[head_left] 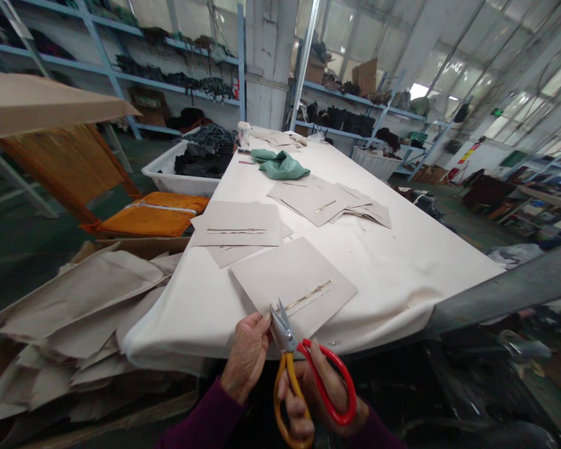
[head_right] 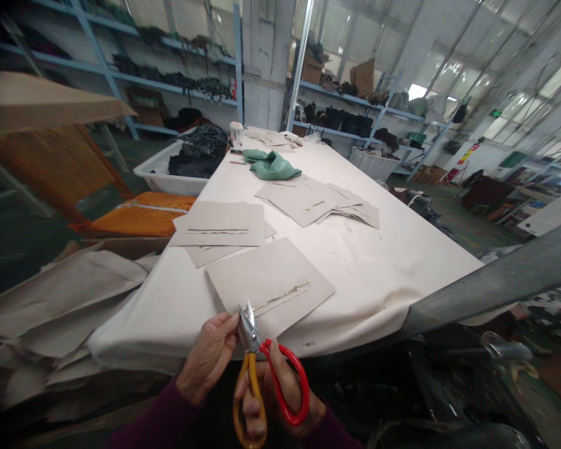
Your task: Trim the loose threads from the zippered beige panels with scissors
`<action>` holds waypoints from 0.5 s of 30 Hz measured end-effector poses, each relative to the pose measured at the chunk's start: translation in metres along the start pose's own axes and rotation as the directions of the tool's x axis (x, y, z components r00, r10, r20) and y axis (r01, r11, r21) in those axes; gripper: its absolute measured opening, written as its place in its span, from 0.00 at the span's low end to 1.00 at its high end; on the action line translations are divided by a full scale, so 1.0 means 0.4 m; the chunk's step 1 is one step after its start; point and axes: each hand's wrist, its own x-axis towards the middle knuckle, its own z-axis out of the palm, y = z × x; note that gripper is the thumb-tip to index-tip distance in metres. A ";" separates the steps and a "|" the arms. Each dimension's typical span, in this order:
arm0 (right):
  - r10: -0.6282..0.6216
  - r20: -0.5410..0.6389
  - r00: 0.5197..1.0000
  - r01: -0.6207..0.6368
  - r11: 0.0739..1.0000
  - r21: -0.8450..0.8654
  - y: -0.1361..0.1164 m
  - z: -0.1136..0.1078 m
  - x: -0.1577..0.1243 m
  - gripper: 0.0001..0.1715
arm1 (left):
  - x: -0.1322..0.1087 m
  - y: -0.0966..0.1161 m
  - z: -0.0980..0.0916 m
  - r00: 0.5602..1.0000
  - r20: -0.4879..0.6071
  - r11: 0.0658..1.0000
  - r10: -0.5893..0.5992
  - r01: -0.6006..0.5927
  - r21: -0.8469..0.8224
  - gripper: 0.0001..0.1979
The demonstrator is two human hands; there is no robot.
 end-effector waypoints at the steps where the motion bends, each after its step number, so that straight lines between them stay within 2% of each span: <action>1: 0.005 0.001 1.000 -0.005 1.000 0.005 -0.008 0.006 0.005 0.55 | -0.001 0.002 0.001 1.000 -0.002 1.000 0.004 -0.004 0.010 0.11; 5: 0.021 0.008 1.000 -0.021 0.999 0.047 -0.025 0.027 0.020 0.55 | -0.003 0.007 0.004 1.000 0.008 0.999 0.023 -0.023 0.025 0.10; 10: 0.056 0.030 0.998 -0.058 0.995 0.075 -0.009 0.035 0.012 0.54 | -0.004 0.009 0.009 1.000 -0.007 1.000 0.010 -0.010 0.013 0.11; 13: 0.051 -0.067 0.996 -0.049 0.998 0.035 0.001 0.031 0.011 0.52 | -0.002 0.004 0.007 1.000 -0.005 1.000 0.010 -0.010 0.009 0.10; 15: 0.007 -0.162 0.987 -0.009 1.000 -0.011 0.005 0.026 0.012 0.47 | 0.002 -0.001 0.002 1.000 0.011 1.000 0.017 -0.017 -0.008 0.10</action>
